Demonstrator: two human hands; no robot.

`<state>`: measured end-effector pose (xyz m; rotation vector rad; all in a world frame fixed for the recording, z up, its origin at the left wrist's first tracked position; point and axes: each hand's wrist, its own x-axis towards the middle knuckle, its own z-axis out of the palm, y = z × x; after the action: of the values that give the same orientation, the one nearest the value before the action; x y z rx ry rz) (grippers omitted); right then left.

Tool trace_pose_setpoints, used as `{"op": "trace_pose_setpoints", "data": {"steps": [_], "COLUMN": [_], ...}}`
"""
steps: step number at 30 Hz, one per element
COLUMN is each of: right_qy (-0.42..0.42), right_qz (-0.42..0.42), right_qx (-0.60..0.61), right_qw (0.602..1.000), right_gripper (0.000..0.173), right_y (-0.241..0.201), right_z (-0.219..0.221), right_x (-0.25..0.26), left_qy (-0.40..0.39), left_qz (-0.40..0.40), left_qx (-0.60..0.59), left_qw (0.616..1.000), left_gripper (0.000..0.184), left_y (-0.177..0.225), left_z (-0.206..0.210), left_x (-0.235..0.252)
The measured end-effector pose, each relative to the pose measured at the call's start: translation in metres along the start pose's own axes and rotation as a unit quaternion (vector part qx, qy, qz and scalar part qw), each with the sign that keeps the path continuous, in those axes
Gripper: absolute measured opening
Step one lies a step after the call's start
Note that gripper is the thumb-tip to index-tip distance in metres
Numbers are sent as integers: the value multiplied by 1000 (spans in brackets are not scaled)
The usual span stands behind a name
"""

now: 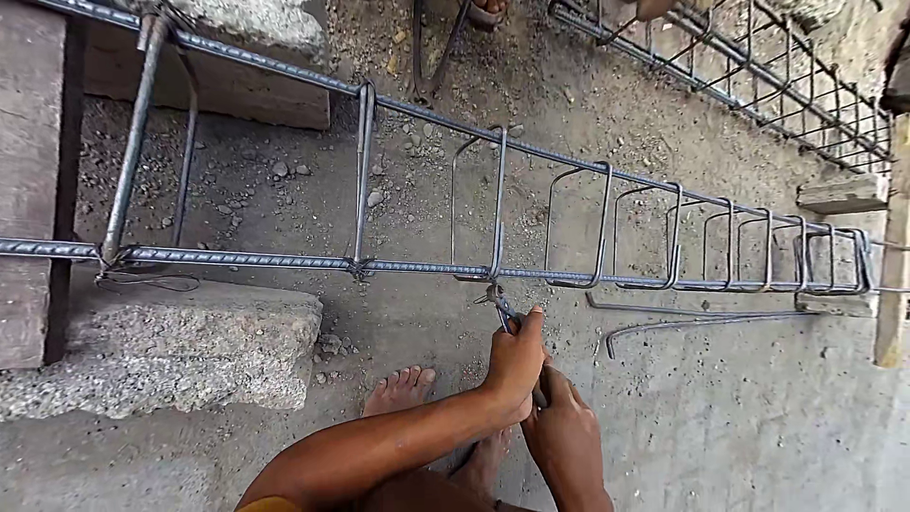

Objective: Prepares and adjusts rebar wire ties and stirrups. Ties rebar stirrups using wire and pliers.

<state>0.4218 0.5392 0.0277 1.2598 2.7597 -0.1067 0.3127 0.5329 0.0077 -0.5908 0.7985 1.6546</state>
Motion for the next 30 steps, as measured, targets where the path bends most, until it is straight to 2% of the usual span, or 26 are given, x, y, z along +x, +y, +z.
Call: {"op": "trace_pose_setpoints", "data": {"steps": [2, 5, 7, 9, 14, 17, 21, 23, 24, 28, 30], "right_qy": [-48, -179, -258, -302, -398, -434, -473, -480, -472, -393, -379], "right_qz": [-9, 53, 110, 156, 200, 200, 183, 149, 135, 131, 129], "right_qx": [33, 151, 275, 382, 535, 598, 646, 651, 647, 587, 550], "right_qw": [998, 971, 920, 859, 718, 644, 570, 568, 583, 696, 733], "right_gripper": [33, 32, 29, 26, 21, 20, 18, 19, 21, 26, 23], "right_y": [6, 15, 21, 21, 11, 11, 19, 24, 26, 19, 18], "right_z": [-9, -19, -12, -4, -2, 4, 11, 16, 17, 16, 13], "right_x": [10, 22, 24, 21, 17, 15, 18, 20, 20, 15, 12], "left_qy": [-40, -120, -174, -221, -372, -385, -307, -299, -302, -317, -316], "left_qz": [26, 36, 21, 2, -50, -73, -58, -47, -42, -35, -34], "left_qx": [27, 57, 45, 26, -5, -47, -16, -9, -9, 0, 9], "left_qw": [999, 990, 984, 975, 927, 919, 950, 953, 952, 948, 948], "left_gripper": [27, 23, 25, 30, 48, 47, 50, 49, 49, 49, 49], "left_y": [0, 6, 11, 16, 23, 19, 18, 17, 17, 20, 20], "left_z": [-9, -28, -41, -50, -67, -62, -51, -51, -51, -55, -57], "left_x": [-2, -2, 4, 9, 23, 26, 18, 19, 21, 26, 27]}}
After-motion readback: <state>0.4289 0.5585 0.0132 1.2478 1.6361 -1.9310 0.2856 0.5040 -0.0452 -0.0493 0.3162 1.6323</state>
